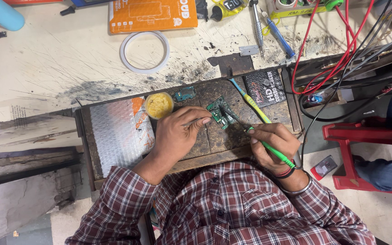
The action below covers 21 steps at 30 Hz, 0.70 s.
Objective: The person uses a soldering iron and tweezers to work on a small green circuit board. They clean the board with a toothbrush and apply solder to specific points on the board.
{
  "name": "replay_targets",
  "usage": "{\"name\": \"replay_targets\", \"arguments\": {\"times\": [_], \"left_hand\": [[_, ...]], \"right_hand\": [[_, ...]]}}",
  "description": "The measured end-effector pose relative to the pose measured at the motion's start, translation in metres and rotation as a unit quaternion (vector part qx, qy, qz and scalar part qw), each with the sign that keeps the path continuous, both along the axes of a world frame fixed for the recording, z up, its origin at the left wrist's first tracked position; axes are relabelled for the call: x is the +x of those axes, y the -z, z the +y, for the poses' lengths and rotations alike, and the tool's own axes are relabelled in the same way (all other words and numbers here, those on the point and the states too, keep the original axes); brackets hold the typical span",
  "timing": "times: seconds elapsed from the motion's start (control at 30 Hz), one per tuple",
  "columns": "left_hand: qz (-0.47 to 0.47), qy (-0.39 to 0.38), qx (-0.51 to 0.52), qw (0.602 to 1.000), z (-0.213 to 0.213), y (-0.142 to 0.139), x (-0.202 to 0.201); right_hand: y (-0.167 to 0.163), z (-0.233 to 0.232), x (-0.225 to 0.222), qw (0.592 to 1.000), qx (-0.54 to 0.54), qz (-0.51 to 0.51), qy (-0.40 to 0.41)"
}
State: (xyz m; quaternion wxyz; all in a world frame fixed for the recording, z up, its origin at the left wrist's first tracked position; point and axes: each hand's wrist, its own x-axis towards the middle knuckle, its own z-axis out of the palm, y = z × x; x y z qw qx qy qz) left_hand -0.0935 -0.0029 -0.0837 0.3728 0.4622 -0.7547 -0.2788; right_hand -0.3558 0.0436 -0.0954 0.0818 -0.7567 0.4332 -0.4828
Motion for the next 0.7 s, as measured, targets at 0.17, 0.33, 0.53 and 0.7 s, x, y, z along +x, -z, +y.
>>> {"name": "replay_targets", "arguments": {"times": [0.17, 0.33, 0.53, 0.7], "left_hand": [[-0.007, 0.002, 0.003, 1.0, -0.0014, 0.0009, -0.0003], [-0.005, 0.001, 0.005, 1.0, -0.0007, 0.0011, -0.0004], [-0.011, -0.001, 0.005, 1.0, -0.0011, 0.0015, 0.0001], [-0.013, -0.002, -0.002, 1.0, -0.0022, 0.0009, -0.0003]], "right_hand": [[0.0002, -0.0014, -0.0002, 1.0, -0.008, 0.007, -0.006], [-0.0007, -0.0005, 0.0, 1.0, -0.001, 0.007, 0.0], [-0.001, -0.0023, -0.0004, 1.0, -0.01, 0.014, -0.016], [-0.0005, -0.0026, 0.0006, 1.0, 0.0, -0.001, -0.002]]}}
